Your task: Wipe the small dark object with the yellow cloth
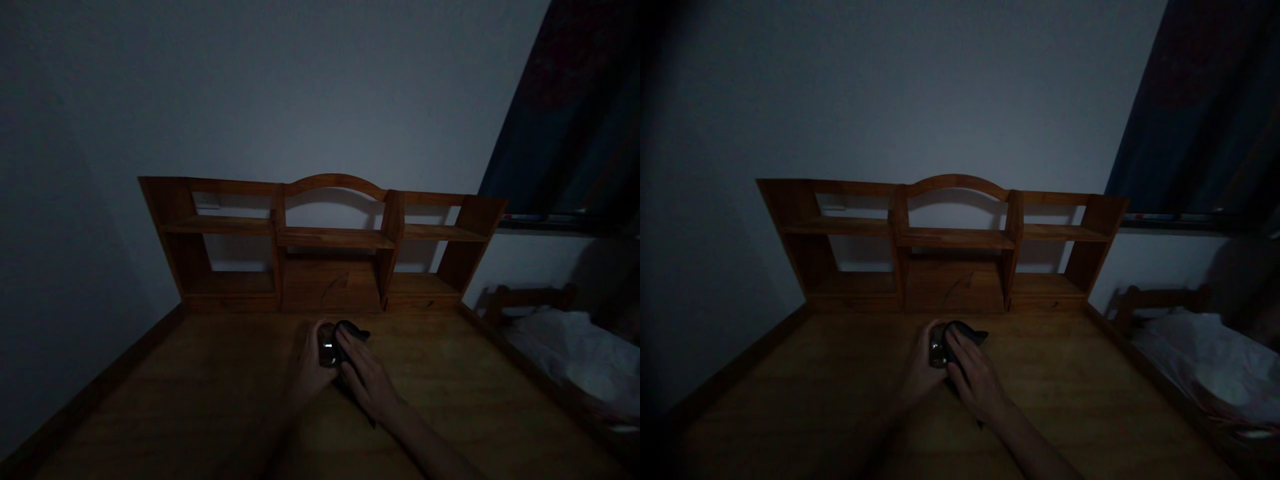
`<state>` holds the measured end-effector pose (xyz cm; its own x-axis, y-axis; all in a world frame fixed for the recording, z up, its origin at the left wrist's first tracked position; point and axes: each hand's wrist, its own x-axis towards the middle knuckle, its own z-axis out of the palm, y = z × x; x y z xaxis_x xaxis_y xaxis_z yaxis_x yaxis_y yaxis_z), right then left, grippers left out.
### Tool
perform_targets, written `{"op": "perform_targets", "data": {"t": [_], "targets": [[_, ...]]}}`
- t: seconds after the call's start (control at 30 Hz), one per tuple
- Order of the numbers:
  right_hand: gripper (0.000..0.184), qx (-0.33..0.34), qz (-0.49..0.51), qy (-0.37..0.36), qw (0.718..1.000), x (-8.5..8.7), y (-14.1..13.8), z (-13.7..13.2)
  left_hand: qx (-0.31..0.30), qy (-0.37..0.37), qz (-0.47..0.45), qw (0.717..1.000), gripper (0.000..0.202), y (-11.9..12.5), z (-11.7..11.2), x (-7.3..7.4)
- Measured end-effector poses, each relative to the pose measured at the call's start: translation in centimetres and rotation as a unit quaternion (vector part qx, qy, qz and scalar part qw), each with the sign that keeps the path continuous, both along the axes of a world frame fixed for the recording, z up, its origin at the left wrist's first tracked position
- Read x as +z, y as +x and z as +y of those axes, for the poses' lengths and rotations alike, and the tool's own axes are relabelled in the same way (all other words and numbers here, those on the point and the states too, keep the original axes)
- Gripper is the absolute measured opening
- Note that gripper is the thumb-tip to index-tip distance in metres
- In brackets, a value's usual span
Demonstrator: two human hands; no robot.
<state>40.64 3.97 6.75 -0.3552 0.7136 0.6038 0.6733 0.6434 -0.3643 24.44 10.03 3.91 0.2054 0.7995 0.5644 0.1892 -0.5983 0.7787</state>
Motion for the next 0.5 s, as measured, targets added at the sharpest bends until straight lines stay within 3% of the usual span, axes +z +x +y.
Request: {"op": "perform_targets", "data": {"t": [0.1,0.23,0.4,0.5], "targets": [[0.053,0.003,0.028,-0.011,1.0,0.1,0.1,0.2,-0.002,0.037,0.034,0.999,0.078,0.0,-0.2,0.2],[0.058,0.014,0.036,-0.032,0.999,0.2,0.1,0.4,0.005,0.03,0.067,0.997,0.075,-0.2,-0.1,0.0],[0.059,0.031,-0.008,-0.016,0.999,0.4,0.2,0.1,0.038,0.008,0.039,0.998,0.072,-0.5,0.8,-0.6],[0.057,0.048,-0.041,0.008,0.998,0.4,0.2,-0.1,0.044,-0.006,-0.008,0.999,0.061,-0.4,1.1,-0.6]]}}
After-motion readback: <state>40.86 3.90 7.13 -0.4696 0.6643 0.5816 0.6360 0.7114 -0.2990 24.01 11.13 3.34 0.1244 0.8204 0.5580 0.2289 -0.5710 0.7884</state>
